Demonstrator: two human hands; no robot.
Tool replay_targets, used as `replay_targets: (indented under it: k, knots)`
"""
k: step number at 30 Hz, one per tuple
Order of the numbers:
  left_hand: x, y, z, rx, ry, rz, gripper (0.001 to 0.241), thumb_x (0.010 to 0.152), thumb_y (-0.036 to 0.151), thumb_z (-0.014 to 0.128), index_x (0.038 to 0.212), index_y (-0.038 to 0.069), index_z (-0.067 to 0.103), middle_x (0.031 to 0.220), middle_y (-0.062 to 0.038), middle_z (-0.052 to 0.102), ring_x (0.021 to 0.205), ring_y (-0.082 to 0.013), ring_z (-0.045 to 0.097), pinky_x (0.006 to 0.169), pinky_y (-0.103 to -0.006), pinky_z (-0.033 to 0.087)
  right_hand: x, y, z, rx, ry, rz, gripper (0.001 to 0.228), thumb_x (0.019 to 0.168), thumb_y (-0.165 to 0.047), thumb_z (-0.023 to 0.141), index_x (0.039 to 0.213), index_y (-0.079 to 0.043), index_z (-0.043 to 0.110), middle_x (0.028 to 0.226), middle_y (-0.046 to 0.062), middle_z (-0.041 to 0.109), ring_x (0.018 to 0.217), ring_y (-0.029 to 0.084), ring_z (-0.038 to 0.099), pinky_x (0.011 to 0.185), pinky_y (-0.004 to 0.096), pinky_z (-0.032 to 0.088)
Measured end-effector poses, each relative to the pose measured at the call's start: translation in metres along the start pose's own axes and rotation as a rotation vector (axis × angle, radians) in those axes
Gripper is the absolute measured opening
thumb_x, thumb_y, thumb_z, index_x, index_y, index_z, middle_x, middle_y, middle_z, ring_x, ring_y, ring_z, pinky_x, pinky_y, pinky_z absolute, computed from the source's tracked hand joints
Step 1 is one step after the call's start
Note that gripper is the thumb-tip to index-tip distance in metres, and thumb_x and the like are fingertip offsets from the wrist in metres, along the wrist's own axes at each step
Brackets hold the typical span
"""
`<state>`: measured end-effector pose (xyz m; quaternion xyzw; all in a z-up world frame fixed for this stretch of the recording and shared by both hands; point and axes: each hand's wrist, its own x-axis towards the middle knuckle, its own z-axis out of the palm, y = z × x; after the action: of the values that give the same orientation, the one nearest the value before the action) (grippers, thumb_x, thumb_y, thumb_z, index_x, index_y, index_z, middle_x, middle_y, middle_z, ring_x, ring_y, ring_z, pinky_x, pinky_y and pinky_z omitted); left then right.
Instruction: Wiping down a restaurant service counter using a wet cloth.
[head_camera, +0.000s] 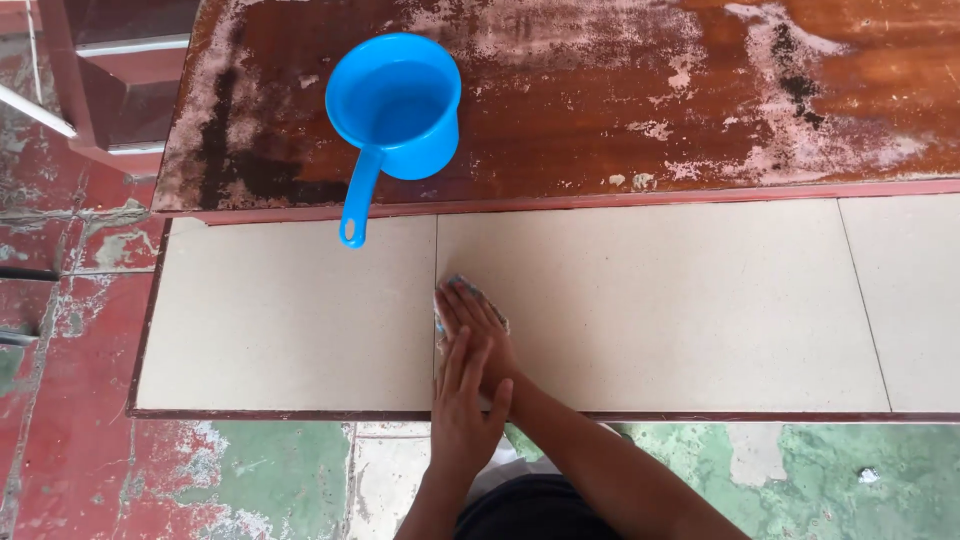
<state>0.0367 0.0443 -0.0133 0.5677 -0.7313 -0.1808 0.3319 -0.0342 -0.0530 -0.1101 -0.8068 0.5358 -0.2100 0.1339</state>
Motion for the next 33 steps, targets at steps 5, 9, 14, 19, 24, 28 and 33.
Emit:
replay_targets:
  k: [5,9,14,19,24,28,33]
  knots:
    - [-0.006,0.011,0.031,0.081,-0.055,-0.045,0.074,0.092,0.034,0.067,0.154,0.005,0.039,0.165,-0.027,0.025,0.149,-0.0516,0.028,0.115,-0.0596,0.033,-0.034,0.011,-0.027,-0.015,0.039,-0.053,0.067,0.101,-0.031,0.048,0.161,-0.006,0.030,0.167,0.011,0.030,0.155,0.027,0.025,0.126,0.046,0.022]
    - [0.003,0.043,0.062,-0.078,-0.161,-0.040,0.090,0.088,0.040,0.070,0.159,0.004,0.029,0.165,-0.033,0.016,0.149,-0.0545,0.025,0.113,-0.0575,0.037,-0.062,0.061,-0.052,-0.075,0.080,0.027,0.068,0.102,-0.034,0.048,0.161,-0.006,0.029,0.167,0.010,0.030,0.156,0.026,0.025,0.126,0.044,0.022]
    - [0.021,0.117,0.116,-0.112,-0.377,0.111,0.091,0.089,0.043,0.071,0.159,0.005,0.026,0.164,-0.033,0.018,0.150,-0.0541,0.024,0.108,-0.0573,0.043,-0.127,0.152,-0.104,-0.090,0.097,0.160,0.070,0.100,-0.035,0.051,0.161,-0.006,0.030,0.168,0.011,0.029,0.155,0.026,0.024,0.125,0.048,0.020]
    - [0.014,0.184,0.156,-0.181,-0.608,0.212,0.083,0.093,0.041,0.067,0.159,0.008,0.030,0.167,-0.027,0.022,0.147,-0.0455,0.033,0.106,-0.0513,0.046,-0.202,0.233,-0.161,-0.144,0.147,0.293,0.073,0.092,-0.034,0.058,0.157,-0.011,0.035,0.163,0.008,0.036,0.151,0.025,0.029,0.122,0.057,0.019]
    - [-0.018,0.200,0.171,-0.380,-0.729,0.357,0.066,0.099,0.032,0.066,0.156,0.008,0.043,0.169,-0.020,0.031,0.150,-0.0374,0.040,0.117,-0.0451,0.040,-0.262,0.306,-0.202,-0.334,0.316,0.438,0.062,0.092,-0.012,0.057,0.154,-0.014,0.050,0.159,0.007,0.052,0.148,0.029,0.045,0.122,0.060,0.029]
    - [-0.037,0.189,0.158,-0.424,-0.772,0.322,0.062,0.099,0.029,0.066,0.154,0.011,0.046,0.168,-0.019,0.033,0.150,-0.0368,0.040,0.116,-0.0442,0.040,-0.283,0.287,-0.220,-0.260,0.412,0.584,0.056,0.090,-0.008,0.055,0.146,-0.008,0.057,0.153,0.011,0.056,0.147,0.030,0.048,0.122,0.057,0.033]
    - [-0.042,0.160,0.116,-0.432,-0.604,0.340,0.053,0.099,0.021,0.068,0.148,0.010,0.053,0.164,-0.019,0.040,0.152,-0.0385,0.039,0.117,-0.0464,0.041,-0.264,0.239,-0.154,-0.304,0.458,0.548,0.049,0.100,-0.007,0.053,0.149,0.001,0.055,0.156,0.016,0.055,0.147,0.027,0.051,0.124,0.042,0.042]
